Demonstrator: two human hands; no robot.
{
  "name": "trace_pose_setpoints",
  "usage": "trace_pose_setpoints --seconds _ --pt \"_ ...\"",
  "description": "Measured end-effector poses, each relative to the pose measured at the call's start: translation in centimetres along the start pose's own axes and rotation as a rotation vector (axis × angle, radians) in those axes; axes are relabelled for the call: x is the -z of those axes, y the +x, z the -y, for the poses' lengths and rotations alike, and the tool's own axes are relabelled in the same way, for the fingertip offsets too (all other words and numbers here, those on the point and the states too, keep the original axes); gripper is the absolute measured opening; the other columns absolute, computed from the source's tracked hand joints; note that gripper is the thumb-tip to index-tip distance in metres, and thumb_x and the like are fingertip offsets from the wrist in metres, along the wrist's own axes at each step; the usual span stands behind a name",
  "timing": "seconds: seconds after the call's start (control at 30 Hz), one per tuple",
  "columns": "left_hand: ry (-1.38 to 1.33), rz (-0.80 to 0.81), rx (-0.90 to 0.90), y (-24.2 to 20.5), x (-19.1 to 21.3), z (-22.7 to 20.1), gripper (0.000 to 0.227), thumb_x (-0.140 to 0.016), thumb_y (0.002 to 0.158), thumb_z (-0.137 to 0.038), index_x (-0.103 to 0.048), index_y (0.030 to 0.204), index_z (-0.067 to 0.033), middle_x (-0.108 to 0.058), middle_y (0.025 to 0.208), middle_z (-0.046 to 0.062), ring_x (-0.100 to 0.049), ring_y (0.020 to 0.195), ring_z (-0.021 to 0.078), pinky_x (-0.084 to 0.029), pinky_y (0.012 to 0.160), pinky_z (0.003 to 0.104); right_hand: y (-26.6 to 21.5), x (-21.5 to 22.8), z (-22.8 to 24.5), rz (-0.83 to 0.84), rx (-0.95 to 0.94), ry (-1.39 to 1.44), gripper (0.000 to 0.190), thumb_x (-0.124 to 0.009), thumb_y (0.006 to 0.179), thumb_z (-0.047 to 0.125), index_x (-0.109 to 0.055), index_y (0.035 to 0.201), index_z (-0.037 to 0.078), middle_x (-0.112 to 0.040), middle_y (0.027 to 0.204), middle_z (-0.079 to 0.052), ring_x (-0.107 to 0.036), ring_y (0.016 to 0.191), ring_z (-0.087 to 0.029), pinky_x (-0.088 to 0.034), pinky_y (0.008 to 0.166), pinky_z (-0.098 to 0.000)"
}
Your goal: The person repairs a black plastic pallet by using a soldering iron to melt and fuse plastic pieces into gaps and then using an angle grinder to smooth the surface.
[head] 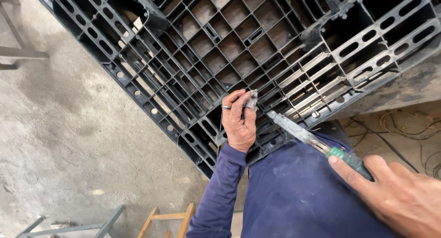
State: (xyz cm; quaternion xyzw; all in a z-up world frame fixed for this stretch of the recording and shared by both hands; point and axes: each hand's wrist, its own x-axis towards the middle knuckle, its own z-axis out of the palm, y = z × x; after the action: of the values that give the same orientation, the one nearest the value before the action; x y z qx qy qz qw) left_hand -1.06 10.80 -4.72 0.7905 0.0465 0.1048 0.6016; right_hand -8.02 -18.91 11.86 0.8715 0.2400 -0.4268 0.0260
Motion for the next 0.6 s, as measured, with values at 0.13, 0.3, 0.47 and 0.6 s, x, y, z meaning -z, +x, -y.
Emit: trace_pose_setpoints --seconds 0.13,0.3,0.47,0.6 --pt "-0.011 0.016 0.046 -0.1 0.1 -0.1 0.029 -0.061 0.096 0.002 -0.068 0.123 -0.0042 -0.061 0.127 0.012 -0.065 0.115 0.0241 -0.055 0.099 0.032 -0.8 -0.4 1.7 0.049 0.007 -0.060 0.087 -0.058 0.082 0.020 -0.028 0.163 0.033 -0.051 0.098 -0.004 -0.065 0.077 -0.018 -0.059 0.061 -0.0363" --pt "-0.049 -0.012 0.057 0.0 -0.3 0.0 0.028 -0.062 0.097 0.005 -0.068 0.122 -0.0042 -0.060 0.127 0.012 -0.065 0.113 0.0218 -0.056 0.098 0.031 -0.9 -0.4 2.4 0.012 0.005 -0.070 0.090 -0.057 0.078 0.018 -0.029 0.163 0.032 -0.053 0.100 -0.003 -0.065 0.072 -0.016 -0.059 0.061 -0.0326" --pt "-0.025 -0.005 0.021 -0.3 -0.2 0.1 0.030 -0.060 0.095 0.006 -0.068 0.123 -0.0036 -0.060 0.128 0.011 -0.065 0.115 0.0223 -0.056 0.099 0.032 -0.5 0.5 2.3 -0.076 -0.017 0.040 0.080 -0.062 0.085 0.029 -0.041 0.162 0.033 -0.054 0.090 -0.002 -0.067 0.069 -0.016 -0.056 0.053 -0.0367" --pt "0.012 0.005 -0.006 0.0 -0.1 0.2 0.029 -0.064 0.094 0.005 -0.068 0.122 -0.0032 -0.060 0.128 0.012 -0.065 0.115 0.0226 -0.056 0.100 0.032 0.1 1.5 2.0 -0.053 0.012 -0.008 0.076 -0.065 0.087 0.040 -0.039 0.159 0.036 -0.054 0.089 0.001 -0.067 0.066 -0.013 -0.056 0.054 -0.0345"
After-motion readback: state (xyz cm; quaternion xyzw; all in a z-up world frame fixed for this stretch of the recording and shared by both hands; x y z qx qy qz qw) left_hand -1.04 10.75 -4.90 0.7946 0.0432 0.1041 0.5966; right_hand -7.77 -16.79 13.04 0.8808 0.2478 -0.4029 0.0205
